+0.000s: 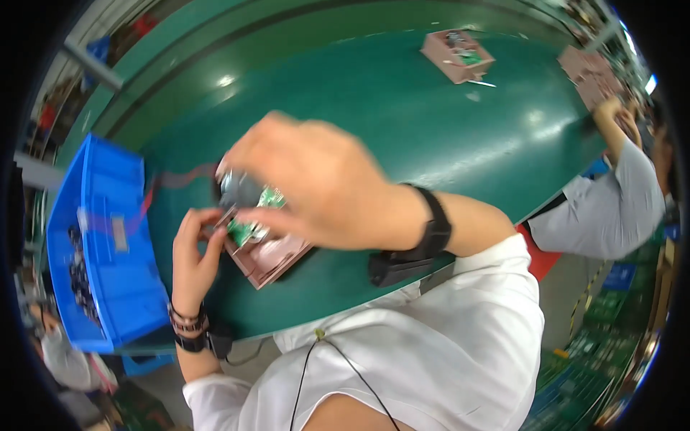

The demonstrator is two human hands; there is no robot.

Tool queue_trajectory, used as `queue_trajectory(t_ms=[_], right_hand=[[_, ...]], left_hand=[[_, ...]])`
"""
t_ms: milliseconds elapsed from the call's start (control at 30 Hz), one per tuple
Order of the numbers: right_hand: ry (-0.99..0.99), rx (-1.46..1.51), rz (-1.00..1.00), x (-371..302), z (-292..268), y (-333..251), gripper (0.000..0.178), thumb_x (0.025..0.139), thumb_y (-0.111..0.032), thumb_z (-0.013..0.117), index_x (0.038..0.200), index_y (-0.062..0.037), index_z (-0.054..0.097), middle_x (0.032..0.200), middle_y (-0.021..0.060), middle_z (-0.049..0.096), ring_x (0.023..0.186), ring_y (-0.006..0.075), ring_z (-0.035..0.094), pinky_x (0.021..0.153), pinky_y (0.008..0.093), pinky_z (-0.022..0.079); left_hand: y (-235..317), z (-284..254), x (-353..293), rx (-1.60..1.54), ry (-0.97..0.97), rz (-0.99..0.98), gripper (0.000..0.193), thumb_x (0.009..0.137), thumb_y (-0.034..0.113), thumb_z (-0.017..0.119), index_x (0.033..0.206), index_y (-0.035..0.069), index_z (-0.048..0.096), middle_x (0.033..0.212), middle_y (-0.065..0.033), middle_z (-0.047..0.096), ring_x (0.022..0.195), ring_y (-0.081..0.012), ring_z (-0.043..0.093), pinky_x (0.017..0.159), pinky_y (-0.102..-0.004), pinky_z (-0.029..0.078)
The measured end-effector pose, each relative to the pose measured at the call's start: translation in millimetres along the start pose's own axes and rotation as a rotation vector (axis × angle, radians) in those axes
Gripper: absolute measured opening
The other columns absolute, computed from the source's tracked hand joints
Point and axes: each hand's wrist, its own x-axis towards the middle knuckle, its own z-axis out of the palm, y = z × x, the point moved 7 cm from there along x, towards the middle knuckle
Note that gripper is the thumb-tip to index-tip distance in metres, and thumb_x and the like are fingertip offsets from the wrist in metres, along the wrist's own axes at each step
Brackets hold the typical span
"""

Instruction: The person picks up a speaker from a blue bin, places it into a pink housing, and connects the wires to a circuit board. They then place the housing on the conveyor belt, organize the speakers in the bin, and repeat the process.

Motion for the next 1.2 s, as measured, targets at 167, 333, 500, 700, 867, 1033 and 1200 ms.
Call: queue_trajectory(t_ms=[167, 333, 500, 700, 867, 1033, 1200], right_hand=[[-0.051, 0.117, 0.073, -8, -7, 11, 0.056, 0.068, -0.004, 0.082, 0.117, 0.0, 0.055, 0.119, 0.0141, 0.057, 0.109, 0.0267, 0.058, 0.086, 0.0365, 0.049], [-0.138, 0.216, 0.197, -28, 10, 12, 0.059, 0.069, 0.0, 0.08, 0.121, 0.0012, 0.052, 0.126, 0.0147, 0.049, 0.115, 0.026, 0.055, 0.093, 0.0353, 0.047], [-0.024, 0.06, 0.175, -35, 0, 18, 0.054, 0.065, -0.002, 0.082, 0.113, -0.0006, 0.057, 0.11, 0.0162, 0.059, 0.097, 0.027, 0.061, 0.077, 0.0315, 0.056], [-0.022, 0.065, 0.127, -45, -7, 23, 0.057, 0.063, -0.002, 0.084, 0.113, -0.0016, 0.057, 0.11, 0.0159, 0.059, 0.097, 0.0261, 0.061, 0.077, 0.0315, 0.055], [0.0, 0.134, -0.001, -52, -4, 7, 0.06, 0.062, -0.002, 0.085, 0.115, -0.0026, 0.056, 0.112, 0.0159, 0.059, 0.097, 0.0257, 0.061, 0.078, 0.0315, 0.055], [0.011, 0.205, -0.081, -61, 2, -1, 0.062, 0.062, -0.003, 0.085, 0.116, -0.0028, 0.056, 0.115, 0.0163, 0.057, 0.098, 0.026, 0.06, 0.078, 0.0317, 0.055], [-0.024, 0.054, 0.021, -74, -7, 20, 0.062, 0.07, -0.004, 0.081, 0.122, -0.0028, 0.048, 0.12, 0.0174, 0.051, 0.105, 0.0274, 0.059, 0.082, 0.0353, 0.053]], left_hand=[[19, 14, -7, -0.079, -0.234, 0.021, 0.02, 0.085, 0.01, 0.066, 0.101, 0.002, 0.056, 0.075, -0.0108, 0.062, 0.064, -0.0264, 0.062, 0.061, -0.0358, 0.048], [35, 37, -20, -0.204, -0.374, 0.149, 0.021, 0.085, 0.012, 0.066, 0.1, 0.004, 0.055, 0.076, -0.0109, 0.063, 0.069, -0.0285, 0.064, 0.062, -0.0381, 0.048], [51, 43, -28, -0.093, -0.177, 0.289, 0.025, 0.082, 0.013, 0.067, 0.102, 0.005, 0.054, 0.074, -0.0088, 0.064, 0.074, -0.0284, 0.064, 0.064, -0.0396, 0.048], [44, 28, 1, 0.189, -0.092, 0.261, 0.014, 0.081, 0.009, 0.064, 0.094, 0.007, 0.061, 0.076, -0.0098, 0.066, 0.078, -0.0289, 0.064, 0.071, -0.0396, 0.048], [53, 51, 49, 0.27, -0.208, 0.437, 0.012, 0.082, 0.008, 0.062, 0.094, 0.011, 0.065, 0.08, -0.0092, 0.066, 0.08, -0.0287, 0.064, 0.077, -0.0407, 0.046], [84, 60, 42, 0.186, -0.111, 0.783, 0.019, 0.081, 0.009, 0.063, 0.1, 0.009, 0.062, 0.11, -0.0108, 0.062, 0.095, -0.0313, 0.059, 0.08, -0.0391, 0.046], [62, 26, 31, 0.243, -0.158, 0.544, 0.022, 0.077, 0.021, 0.071, 0.095, 0.01, 0.064, 0.112, -0.006, 0.059, 0.1, -0.0268, 0.056, 0.082, -0.0392, 0.045]])
